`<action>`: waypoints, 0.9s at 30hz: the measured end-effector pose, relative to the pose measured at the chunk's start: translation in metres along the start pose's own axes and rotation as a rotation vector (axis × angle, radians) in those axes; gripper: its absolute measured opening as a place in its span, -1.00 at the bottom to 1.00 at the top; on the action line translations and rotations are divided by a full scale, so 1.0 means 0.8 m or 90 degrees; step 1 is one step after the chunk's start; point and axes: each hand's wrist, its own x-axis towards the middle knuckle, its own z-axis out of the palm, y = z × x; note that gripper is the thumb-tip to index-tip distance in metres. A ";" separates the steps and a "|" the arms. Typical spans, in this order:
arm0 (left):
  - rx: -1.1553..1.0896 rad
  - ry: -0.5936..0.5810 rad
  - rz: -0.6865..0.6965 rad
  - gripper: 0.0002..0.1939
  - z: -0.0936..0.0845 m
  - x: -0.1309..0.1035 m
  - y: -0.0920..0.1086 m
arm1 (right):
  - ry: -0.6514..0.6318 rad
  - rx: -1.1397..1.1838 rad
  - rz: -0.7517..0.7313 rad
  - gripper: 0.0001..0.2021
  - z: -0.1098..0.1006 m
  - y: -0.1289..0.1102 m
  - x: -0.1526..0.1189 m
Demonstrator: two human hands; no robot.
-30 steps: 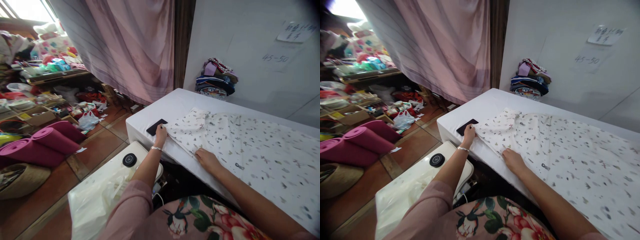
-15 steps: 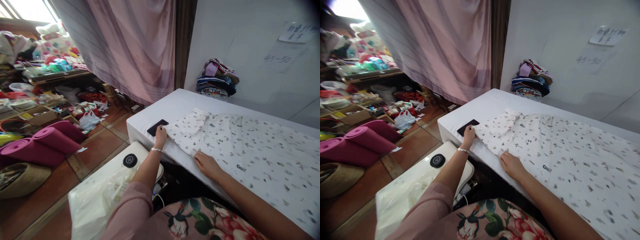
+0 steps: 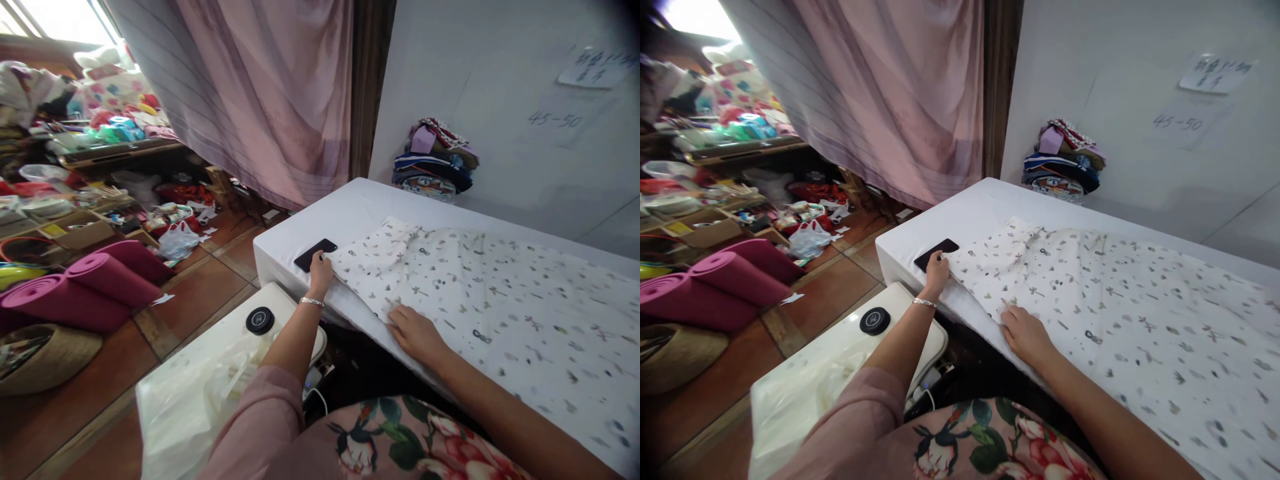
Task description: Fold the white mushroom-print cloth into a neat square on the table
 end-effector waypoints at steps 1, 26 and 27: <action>0.003 0.002 0.001 -0.52 0.000 0.001 -0.001 | 0.006 0.000 -0.003 -0.83 -0.001 0.002 0.000; 0.056 0.015 0.050 -0.54 -0.010 0.005 -0.015 | 0.055 0.076 0.060 -0.70 -0.010 0.014 0.006; 0.056 0.015 0.048 -0.54 -0.011 0.004 -0.016 | 0.060 0.066 0.073 -0.71 -0.011 0.016 0.009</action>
